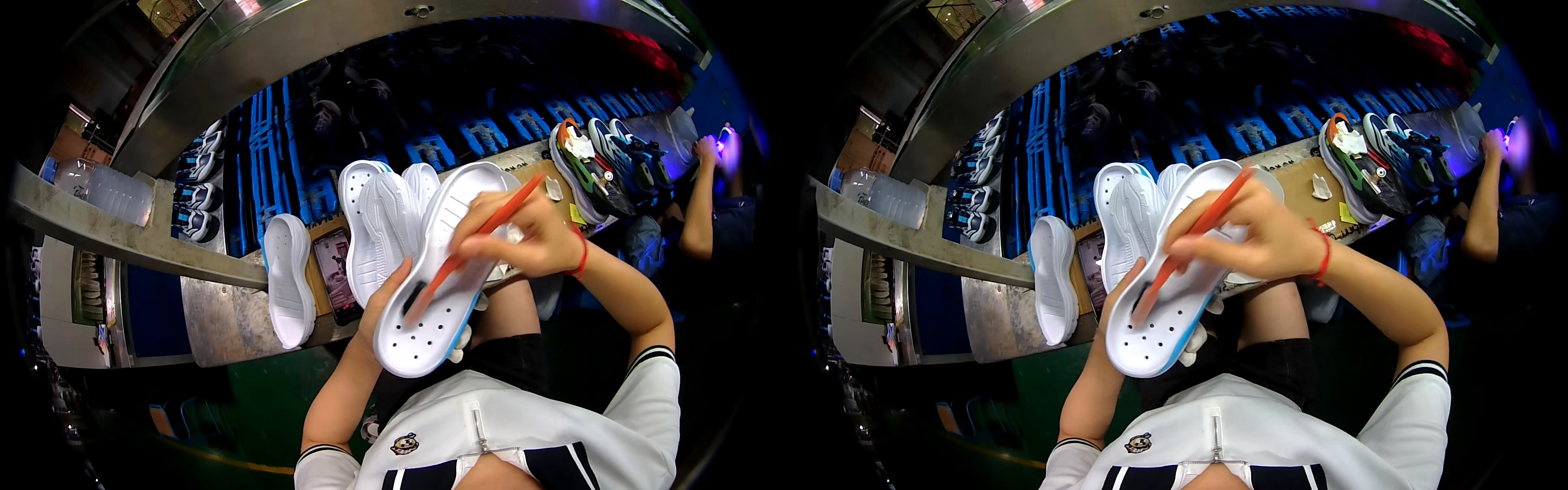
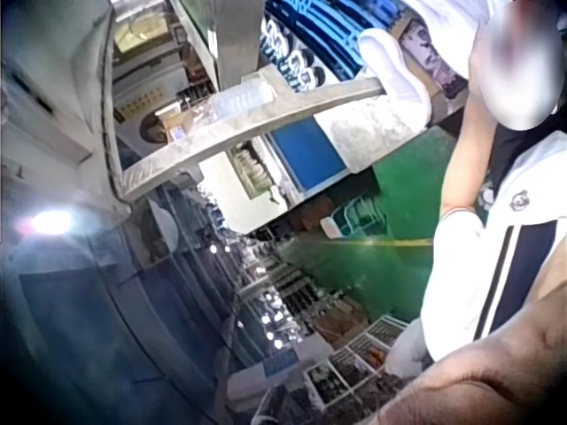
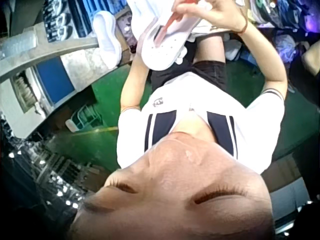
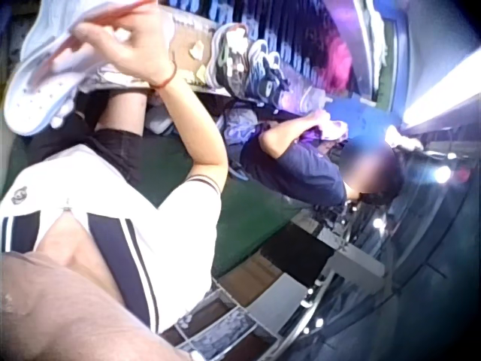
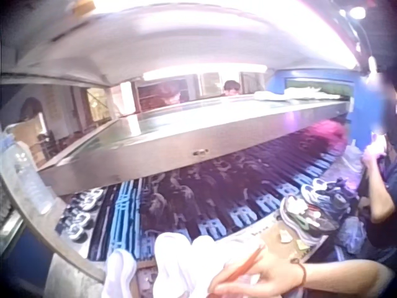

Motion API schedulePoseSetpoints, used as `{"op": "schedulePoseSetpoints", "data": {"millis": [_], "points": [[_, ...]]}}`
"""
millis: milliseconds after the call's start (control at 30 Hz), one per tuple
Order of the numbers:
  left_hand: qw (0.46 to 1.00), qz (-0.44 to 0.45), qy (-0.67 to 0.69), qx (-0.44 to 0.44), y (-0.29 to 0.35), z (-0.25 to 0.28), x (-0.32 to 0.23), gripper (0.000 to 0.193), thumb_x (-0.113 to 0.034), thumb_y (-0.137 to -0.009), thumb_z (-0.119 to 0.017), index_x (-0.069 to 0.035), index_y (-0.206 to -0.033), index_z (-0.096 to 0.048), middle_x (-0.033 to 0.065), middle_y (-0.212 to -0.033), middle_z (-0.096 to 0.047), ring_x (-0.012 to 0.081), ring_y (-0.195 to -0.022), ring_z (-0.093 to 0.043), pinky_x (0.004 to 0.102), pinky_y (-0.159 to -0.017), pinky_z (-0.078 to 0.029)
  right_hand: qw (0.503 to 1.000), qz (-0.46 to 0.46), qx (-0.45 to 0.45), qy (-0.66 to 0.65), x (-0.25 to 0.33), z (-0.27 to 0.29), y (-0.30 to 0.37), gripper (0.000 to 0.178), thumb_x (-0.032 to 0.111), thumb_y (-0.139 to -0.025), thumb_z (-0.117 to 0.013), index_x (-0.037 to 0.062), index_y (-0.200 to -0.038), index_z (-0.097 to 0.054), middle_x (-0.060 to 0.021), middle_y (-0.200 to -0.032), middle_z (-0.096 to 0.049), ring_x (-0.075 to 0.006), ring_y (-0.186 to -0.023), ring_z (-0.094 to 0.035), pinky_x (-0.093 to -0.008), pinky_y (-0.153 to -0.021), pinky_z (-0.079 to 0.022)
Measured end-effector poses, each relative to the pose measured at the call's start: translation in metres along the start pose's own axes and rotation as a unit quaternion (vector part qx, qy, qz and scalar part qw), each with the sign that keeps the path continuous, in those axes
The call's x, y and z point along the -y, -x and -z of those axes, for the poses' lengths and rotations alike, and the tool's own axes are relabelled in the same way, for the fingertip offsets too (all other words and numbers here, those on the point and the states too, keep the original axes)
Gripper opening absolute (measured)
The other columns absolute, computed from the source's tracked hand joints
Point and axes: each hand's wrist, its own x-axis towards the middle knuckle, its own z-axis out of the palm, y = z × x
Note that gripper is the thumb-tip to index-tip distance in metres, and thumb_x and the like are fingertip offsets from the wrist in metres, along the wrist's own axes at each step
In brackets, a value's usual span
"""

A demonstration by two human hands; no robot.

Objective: The person applies glue to the interior of white shoe soles using a brush and a container of liquid, then places the finished soles onto a conveyor belt.

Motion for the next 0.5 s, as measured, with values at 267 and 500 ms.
{"op": "schedulePoseSetpoints", "data": {"millis": [267,500], "points": [[0.999,0.01,-0.012,0.049,0.0,-0.005,0.009,0.066,-0.041,-0.093,-0.032,0.006,-0.139,-0.028,0.0379,-0.112,-0.048,0.0461,-0.076,-0.06,0.0552,-0.059,-0.055,0.957,-0.143,-0.251,0.021,-0.017,0.057,0.017,0.02,0.012,-0.091,-0.054,-0.0054,-0.088,-0.064,-0.0108,-0.074,-0.066,-0.0083,-0.065,-0.058,-0.019,-0.06,-0.041],[0.977,-0.125,-0.159,-0.066,0.002,0.008,0.009,0.064,-0.034,-0.089,-0.042,0.007,-0.136,-0.032,0.0273,-0.122,-0.052,0.0376,-0.102,-0.061,0.0498,-0.088,-0.05,0.948,-0.14,-0.281,0.056,-0.015,0.057,0.028,0.021,0.011,-0.093,-0.053,-0.0068,-0.096,-0.063,-0.0122,-0.078,-0.067,-0.01,-0.069,-0.059,-0.0211,-0.064,-0.043]]}}
